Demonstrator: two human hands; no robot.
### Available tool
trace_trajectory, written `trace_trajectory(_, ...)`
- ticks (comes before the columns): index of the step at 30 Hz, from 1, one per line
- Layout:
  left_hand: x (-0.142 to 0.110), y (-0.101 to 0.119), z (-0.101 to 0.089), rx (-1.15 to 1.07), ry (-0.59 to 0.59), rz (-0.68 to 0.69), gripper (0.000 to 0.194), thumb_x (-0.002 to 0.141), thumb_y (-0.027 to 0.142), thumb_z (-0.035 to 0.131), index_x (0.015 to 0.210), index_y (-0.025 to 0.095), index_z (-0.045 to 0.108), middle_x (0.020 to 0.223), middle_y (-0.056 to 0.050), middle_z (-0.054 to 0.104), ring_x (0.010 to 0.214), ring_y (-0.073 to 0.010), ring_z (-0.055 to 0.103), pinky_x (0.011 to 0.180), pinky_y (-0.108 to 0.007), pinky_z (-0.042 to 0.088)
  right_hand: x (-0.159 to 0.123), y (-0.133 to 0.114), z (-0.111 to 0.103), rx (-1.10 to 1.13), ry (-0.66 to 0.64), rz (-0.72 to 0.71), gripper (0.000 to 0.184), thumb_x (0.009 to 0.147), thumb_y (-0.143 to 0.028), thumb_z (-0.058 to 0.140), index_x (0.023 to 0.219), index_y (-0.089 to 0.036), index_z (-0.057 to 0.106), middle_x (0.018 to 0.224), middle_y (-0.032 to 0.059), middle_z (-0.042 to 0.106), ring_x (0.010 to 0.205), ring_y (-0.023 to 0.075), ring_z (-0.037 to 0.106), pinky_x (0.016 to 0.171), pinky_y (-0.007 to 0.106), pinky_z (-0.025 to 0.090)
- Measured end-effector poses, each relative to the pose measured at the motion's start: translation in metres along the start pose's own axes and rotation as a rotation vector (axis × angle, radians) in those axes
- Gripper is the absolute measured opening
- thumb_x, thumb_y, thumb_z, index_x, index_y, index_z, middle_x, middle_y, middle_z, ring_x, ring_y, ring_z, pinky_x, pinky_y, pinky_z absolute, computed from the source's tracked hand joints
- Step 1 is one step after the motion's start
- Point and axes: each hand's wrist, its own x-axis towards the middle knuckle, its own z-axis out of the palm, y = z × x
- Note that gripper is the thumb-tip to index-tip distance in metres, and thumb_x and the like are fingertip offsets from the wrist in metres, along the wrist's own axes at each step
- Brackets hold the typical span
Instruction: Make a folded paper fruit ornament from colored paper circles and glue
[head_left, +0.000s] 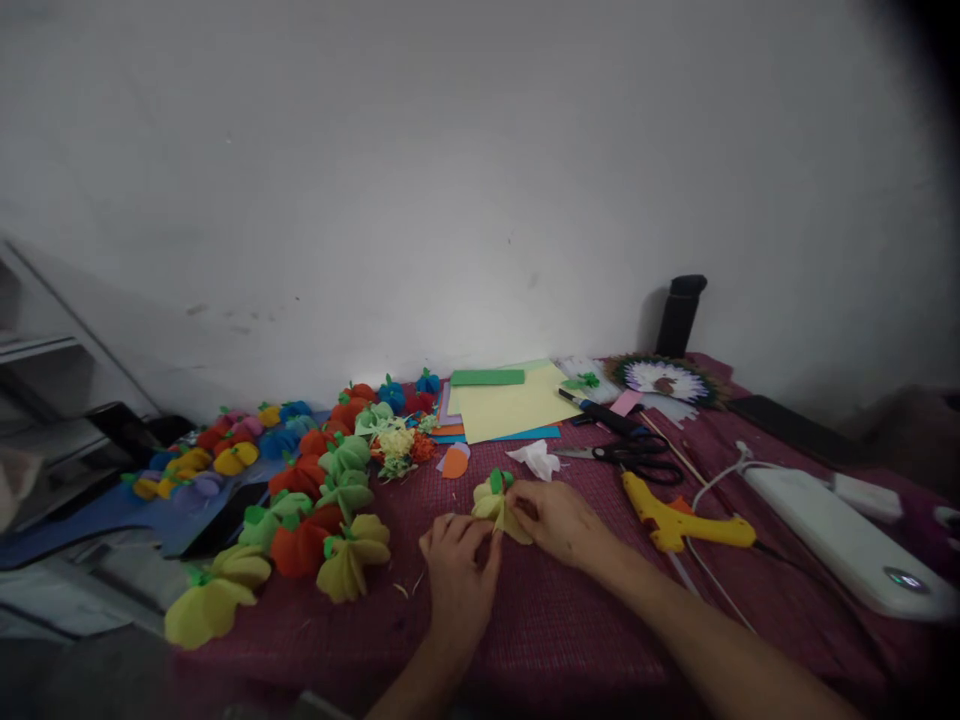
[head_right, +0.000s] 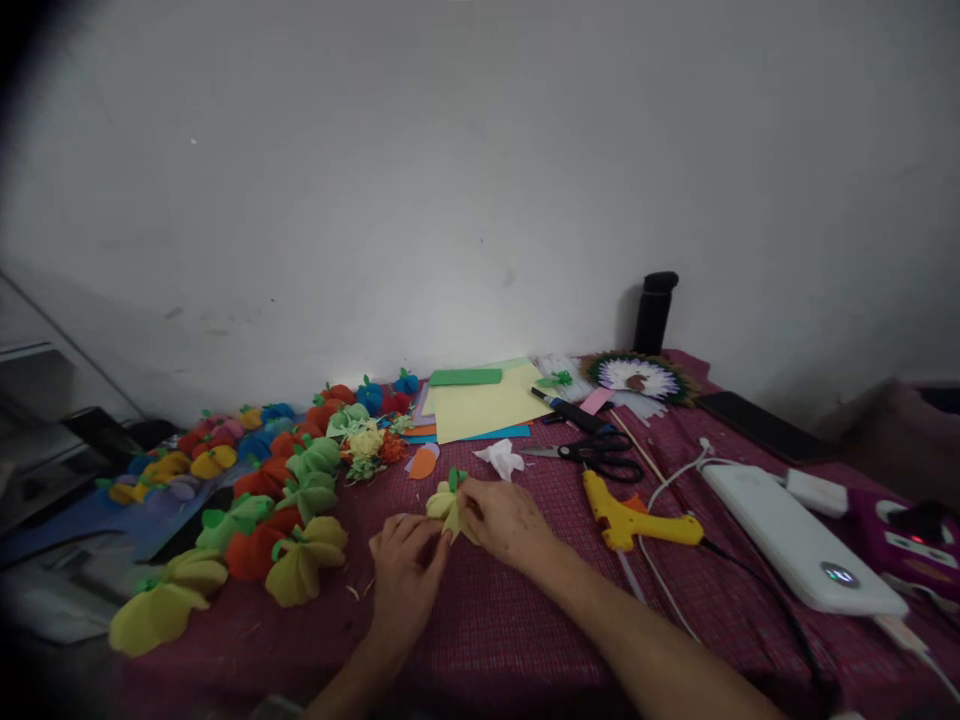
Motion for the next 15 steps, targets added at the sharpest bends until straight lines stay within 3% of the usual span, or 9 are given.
trace_trajectory(5, -0.006, 0.002, 0.003, -0.033, 0.030, 0.011, 0.009, 0.078, 0.020, 0.057, 0.079, 0.025, 0.065, 0.079, 0.000, 0.066, 0.081, -0.0189, 0.050, 0.072, -0.035, 0.028, -0.001, -0.004, 0.000, -0.069, -0.001, -0.052, 0.025, 0.084, -0.023, 0.043, 0.066, -0.019, 0.060, 0.066, 0.0004, 0.063, 0.059, 0.0115, 0.055, 0.053, 0.022, 0.028)
trace_trajectory(10, -0.011, 0.003, 0.005, -0.054, 0.012, 0.035, 0.008, 0.077, 0.026, 0.060, 0.083, 0.028, 0.065, 0.081, 0.001, 0.065, 0.081, -0.0190, 0.050, 0.072, -0.035, 0.028, -0.003, -0.006, 0.005, -0.092, 0.039, 0.018, 0.027, 0.084, -0.039, 0.045, 0.076, -0.022, 0.065, 0.072, 0.0003, 0.066, 0.063, 0.0131, 0.058, 0.055, 0.023, 0.030)
trace_trajectory(15, -0.016, -0.003, 0.003, -0.068, 0.015, 0.055, 0.006, 0.074, 0.026, 0.061, 0.078, 0.024, 0.065, 0.082, -0.001, 0.063, 0.084, -0.0201, 0.050, 0.074, -0.036, 0.030, -0.004, -0.008, 0.006, -0.098, 0.021, 0.029, 0.020, 0.082, -0.036, 0.049, 0.078, -0.024, 0.065, 0.076, -0.0002, 0.068, 0.066, 0.0140, 0.060, 0.057, 0.023, 0.032)
